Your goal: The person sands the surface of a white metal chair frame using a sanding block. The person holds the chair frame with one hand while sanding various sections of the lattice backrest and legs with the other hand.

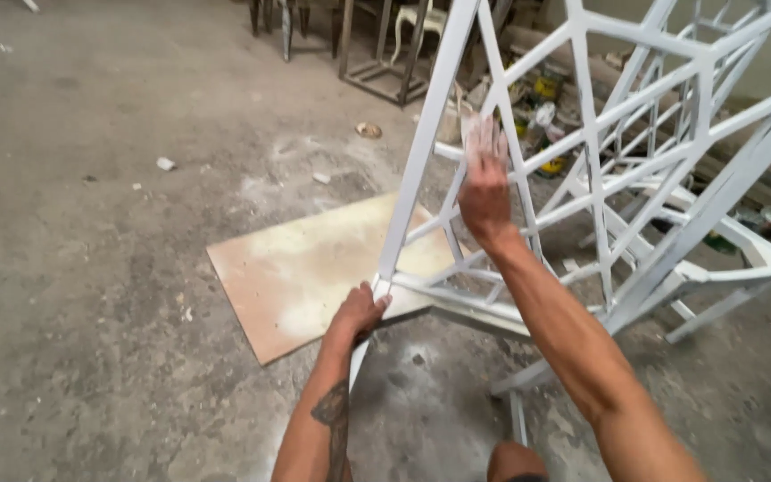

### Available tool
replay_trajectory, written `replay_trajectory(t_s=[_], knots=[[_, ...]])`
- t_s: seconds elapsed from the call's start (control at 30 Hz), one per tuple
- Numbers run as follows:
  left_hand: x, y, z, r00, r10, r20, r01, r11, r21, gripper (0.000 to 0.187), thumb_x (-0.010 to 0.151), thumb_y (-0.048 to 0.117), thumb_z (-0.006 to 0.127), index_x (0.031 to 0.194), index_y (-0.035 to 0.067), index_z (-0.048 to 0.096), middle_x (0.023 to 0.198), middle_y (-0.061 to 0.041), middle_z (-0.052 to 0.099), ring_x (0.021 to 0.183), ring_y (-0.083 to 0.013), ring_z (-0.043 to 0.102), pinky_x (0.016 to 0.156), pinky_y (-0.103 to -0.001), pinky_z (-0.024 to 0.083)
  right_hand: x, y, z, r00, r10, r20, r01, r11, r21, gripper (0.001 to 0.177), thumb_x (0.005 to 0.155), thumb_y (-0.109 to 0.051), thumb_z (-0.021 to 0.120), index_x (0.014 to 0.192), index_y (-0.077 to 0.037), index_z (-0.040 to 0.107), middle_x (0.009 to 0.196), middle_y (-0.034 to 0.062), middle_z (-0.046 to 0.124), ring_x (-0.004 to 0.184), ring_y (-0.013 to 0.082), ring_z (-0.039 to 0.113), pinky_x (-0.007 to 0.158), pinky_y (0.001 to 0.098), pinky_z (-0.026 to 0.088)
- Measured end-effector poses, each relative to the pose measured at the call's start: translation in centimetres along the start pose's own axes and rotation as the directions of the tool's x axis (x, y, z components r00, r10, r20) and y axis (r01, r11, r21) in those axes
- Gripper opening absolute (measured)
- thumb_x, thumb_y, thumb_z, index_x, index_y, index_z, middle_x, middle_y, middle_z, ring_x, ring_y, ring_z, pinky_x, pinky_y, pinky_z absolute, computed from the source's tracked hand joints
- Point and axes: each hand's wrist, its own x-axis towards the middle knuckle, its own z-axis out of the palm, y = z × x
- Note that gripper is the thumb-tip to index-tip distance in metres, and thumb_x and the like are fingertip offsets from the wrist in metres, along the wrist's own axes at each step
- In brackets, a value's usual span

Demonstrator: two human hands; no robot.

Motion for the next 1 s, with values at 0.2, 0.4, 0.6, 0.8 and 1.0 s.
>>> replay_trajectory(t_s=[0.2,0.4,0.6,0.8,1.0], knots=[[-2.5,1.6,-1.2,1.0,-0.015,-0.005,0.015,1.0,-0.004,0.088,0.102,0.059,0.043,0.159,-0.006,0.023,0.152,-0.034,0.04,0.138,-0.0528,0.047,0.11,-0.059,0.046,0.3,-2.6,-4.4,0.992,0.076,0.1,-0.076,0.997,-0.006,0.044,0.091,0.002,0.053,0.133,-0.002,0.064,0.124,0.0195,0.067,0.12,0.035,0.066,0.112,0.0484,0.045],[-1.9,1.4,-0.9,1.0,-0.009,-0.013,0.009,1.0,0.004,0.088,0.103,0.056,0.044,0.159,-0.008,0.024,0.153,-0.035,0.039,0.139,-0.0521,0.046,0.111,-0.058,0.045,0.3,-2.3,-2.6,0.996,0.08,0.031,-0.082,0.995,0.049,0.052,0.089,0.016,0.051,0.14,0.012,0.056,0.149,0.0334,0.05,0.14,0.0447,0.047,0.12,0.0509,0.036],[-4.0,2.8,-1.9,1.0,-0.018,-0.005,0.018,1.0,0.007,0.088,0.103,0.057,0.043,0.158,-0.008,0.024,0.152,-0.035,0.041,0.139,-0.0522,0.046,0.112,-0.058,0.045,2.1,-1.6,-1.2,0.99,0.142,0.009,-0.142,0.984,0.105,0.061,0.086,0.019,0.049,0.147,0.011,0.05,0.153,0.0314,0.046,0.144,0.0442,0.042,0.123,0.0504,0.03],[-3.5,2.5,-1.7,1.0,-0.011,-0.012,0.011,1.0,0.005,0.087,0.102,0.057,0.044,0.158,-0.007,0.026,0.15,-0.035,0.043,0.138,-0.0516,0.048,0.11,-0.057,0.047,-1.7,-3.1,-4.9,0.984,0.169,0.055,-0.177,0.965,0.195,0.058,0.092,0.018,0.04,0.147,0.004,0.051,0.155,0.0265,0.046,0.145,0.0392,0.042,0.124,0.0476,0.029],[-4.1,2.8,-1.8,1.0,-0.016,-0.01,0.016,1.0,0.007,0.088,0.103,0.058,0.043,0.158,-0.008,0.026,0.151,-0.035,0.043,0.138,-0.0514,0.048,0.109,-0.057,0.048,-0.1,1.0,-4.1,0.974,0.175,0.141,-0.173,0.985,-0.029,0.056,0.098,0.012,0.043,0.153,-0.001,0.045,0.164,0.0176,0.036,0.153,0.0335,0.03,0.125,0.0493,0.025]])
